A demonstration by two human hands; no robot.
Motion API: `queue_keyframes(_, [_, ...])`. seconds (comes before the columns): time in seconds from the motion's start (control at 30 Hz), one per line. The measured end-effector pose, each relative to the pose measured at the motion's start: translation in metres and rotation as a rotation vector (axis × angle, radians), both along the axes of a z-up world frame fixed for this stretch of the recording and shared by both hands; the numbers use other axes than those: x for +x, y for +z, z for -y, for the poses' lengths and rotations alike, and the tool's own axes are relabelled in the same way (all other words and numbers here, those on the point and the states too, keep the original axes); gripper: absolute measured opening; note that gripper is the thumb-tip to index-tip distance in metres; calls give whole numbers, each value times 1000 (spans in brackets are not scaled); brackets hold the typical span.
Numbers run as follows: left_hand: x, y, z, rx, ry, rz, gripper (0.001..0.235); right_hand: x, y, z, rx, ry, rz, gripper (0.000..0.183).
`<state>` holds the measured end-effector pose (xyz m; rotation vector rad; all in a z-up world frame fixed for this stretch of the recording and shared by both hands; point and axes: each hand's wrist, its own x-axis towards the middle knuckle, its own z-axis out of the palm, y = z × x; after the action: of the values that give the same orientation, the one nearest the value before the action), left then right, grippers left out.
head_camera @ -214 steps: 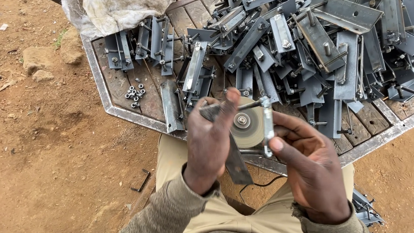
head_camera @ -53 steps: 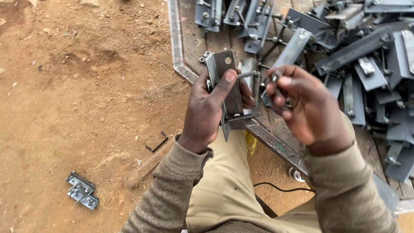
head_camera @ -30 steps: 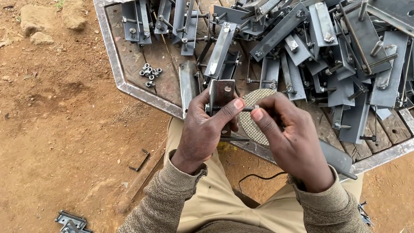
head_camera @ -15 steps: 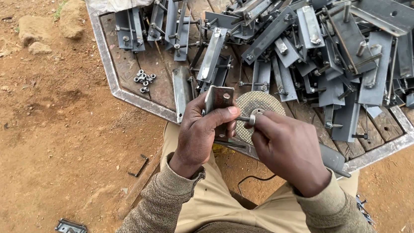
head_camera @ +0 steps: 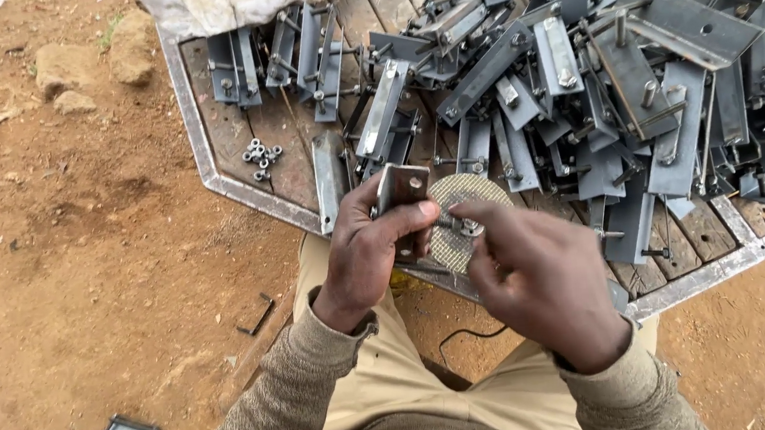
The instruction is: The person holds a metal pin against a spinning grinder disc, rotates it, and then picks up a larger metal bracket to grind its edges. The person then inserts a bolt into a hole in the bracket.
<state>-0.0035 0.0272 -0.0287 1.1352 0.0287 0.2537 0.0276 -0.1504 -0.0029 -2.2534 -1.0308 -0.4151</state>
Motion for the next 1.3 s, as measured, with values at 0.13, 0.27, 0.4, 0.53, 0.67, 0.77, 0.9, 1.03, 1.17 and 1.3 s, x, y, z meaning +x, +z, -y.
queue_keyframes(0.13, [-1, -5, 4, -57, -22, 1, 10, 2, -12, 6, -214, -46, -1, 9])
queue_keyframes(0.27, [0, -7, 4, -18, -15, 15, 10, -7, -4, 3, -32, -105, -69, 30])
queue_keyframes(0.4, [1, -4, 5, -15, 6, -34, 13, -9, -9, -1, 109, -233, -538, 27])
queue_keyframes(0.53, [-8, 12, 3, -51, 0, -336, 22, -18, -18, 11, 798, -148, -1337, 13])
queue_keyframes(0.67, [-2, 5, -5, -397, 61, -508, 13, -36, -4, -1, 1140, -422, -1708, 28])
queue_keyframes(0.77, [-5, -6, -8, -469, -7, -555, 9, -60, 4, -10, 1232, -633, -1896, 48])
queue_keyframes(0.9, [-9, -2, 1, -614, 71, -485, 34, -73, 7, -18, 1248, -723, -1891, 47])
queue_keyframes(1.03, [-12, 2, 14, -645, 170, -515, 28, -71, -18, 4, 1190, -489, -1611, 37])
queue_keyframes(1.17, [-14, 3, 22, -624, 139, -519, 34, -60, -18, 16, 789, -262, -1141, 29])
queue_keyframes(1.3, [-25, 21, 19, -472, 77, -481, 46, -53, -11, 17, 821, -212, -1154, 28])
